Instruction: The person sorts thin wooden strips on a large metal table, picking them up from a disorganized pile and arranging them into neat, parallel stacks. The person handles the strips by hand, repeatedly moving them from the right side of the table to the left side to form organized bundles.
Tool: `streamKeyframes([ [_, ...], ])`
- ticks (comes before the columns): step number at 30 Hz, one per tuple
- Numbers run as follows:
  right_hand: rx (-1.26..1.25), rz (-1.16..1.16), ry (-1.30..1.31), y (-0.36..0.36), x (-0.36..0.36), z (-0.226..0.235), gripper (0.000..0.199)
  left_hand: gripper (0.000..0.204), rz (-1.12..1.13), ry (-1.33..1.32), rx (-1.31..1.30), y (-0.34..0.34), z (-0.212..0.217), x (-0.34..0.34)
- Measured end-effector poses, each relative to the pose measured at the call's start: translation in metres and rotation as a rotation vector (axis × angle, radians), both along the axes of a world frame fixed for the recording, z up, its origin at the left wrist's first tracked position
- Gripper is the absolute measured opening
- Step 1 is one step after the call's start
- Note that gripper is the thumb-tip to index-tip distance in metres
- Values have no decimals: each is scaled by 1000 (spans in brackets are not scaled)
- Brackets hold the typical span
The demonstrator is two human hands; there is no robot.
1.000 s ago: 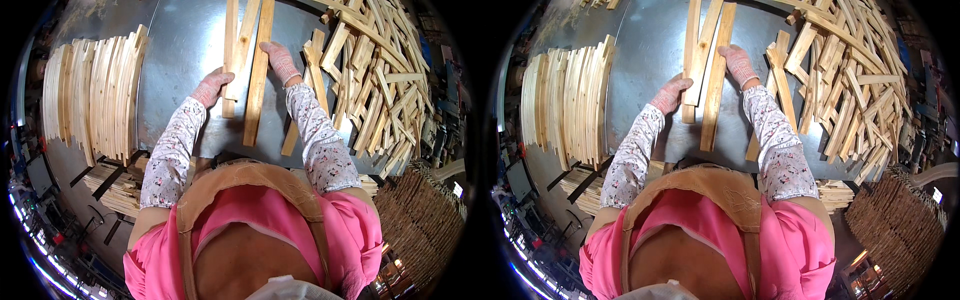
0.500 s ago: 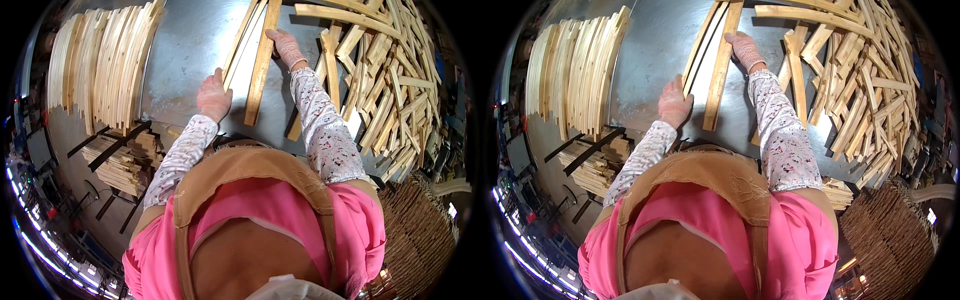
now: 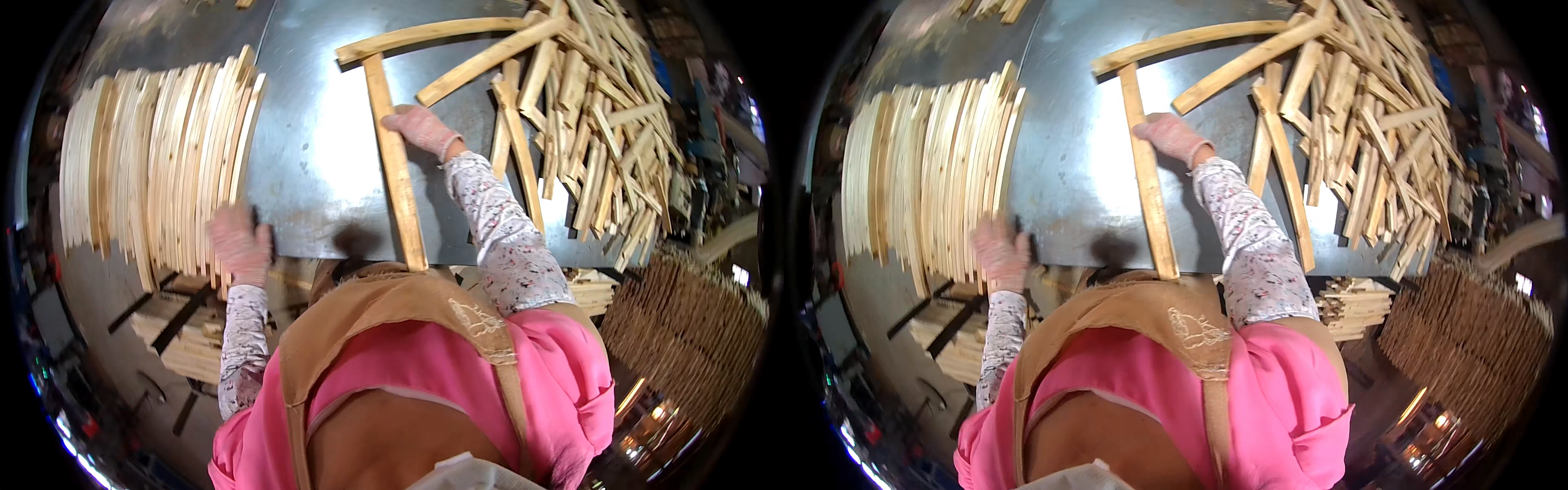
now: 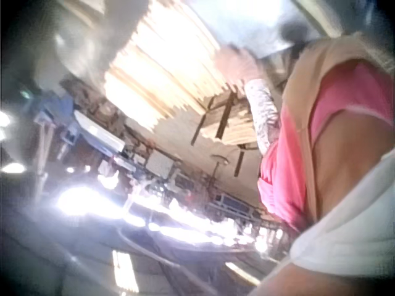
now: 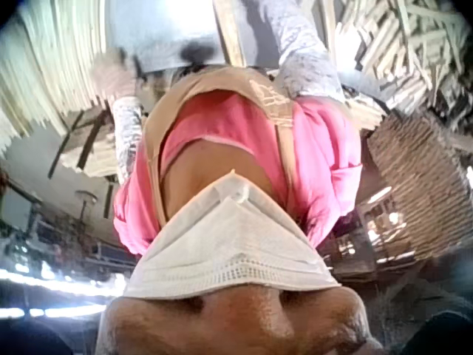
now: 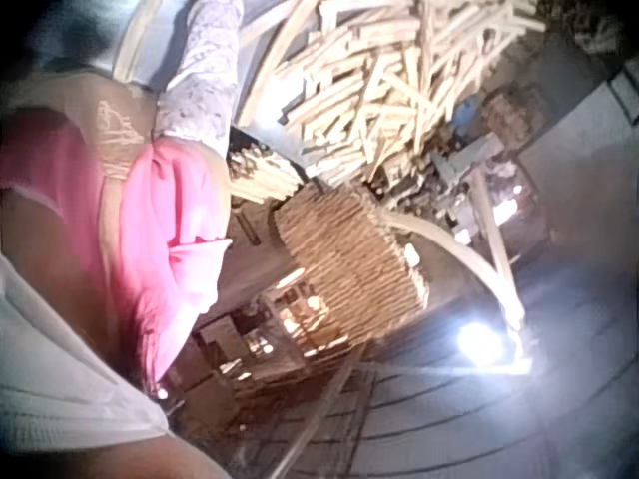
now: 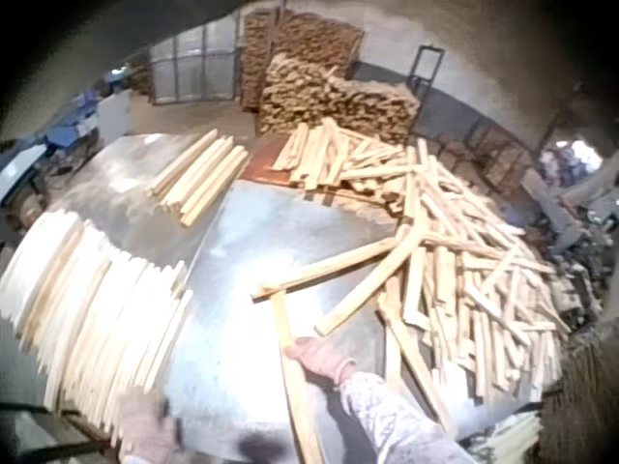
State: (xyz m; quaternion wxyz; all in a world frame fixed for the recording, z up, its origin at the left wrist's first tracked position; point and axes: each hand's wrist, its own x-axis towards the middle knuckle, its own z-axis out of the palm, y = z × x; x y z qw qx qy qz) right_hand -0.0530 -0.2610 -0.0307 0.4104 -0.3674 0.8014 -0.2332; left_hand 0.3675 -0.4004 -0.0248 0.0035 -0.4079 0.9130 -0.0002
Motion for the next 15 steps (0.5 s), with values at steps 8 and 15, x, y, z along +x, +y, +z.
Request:
streamKeyframes([
  [8, 180, -11, 272, 34, 13, 75, 61, 70, -578, 289, 355, 9, 15, -183],
  [15, -278, -838, 197, 320, -36, 118, 40, 62, -694, 397, 671, 86, -27, -252],
])
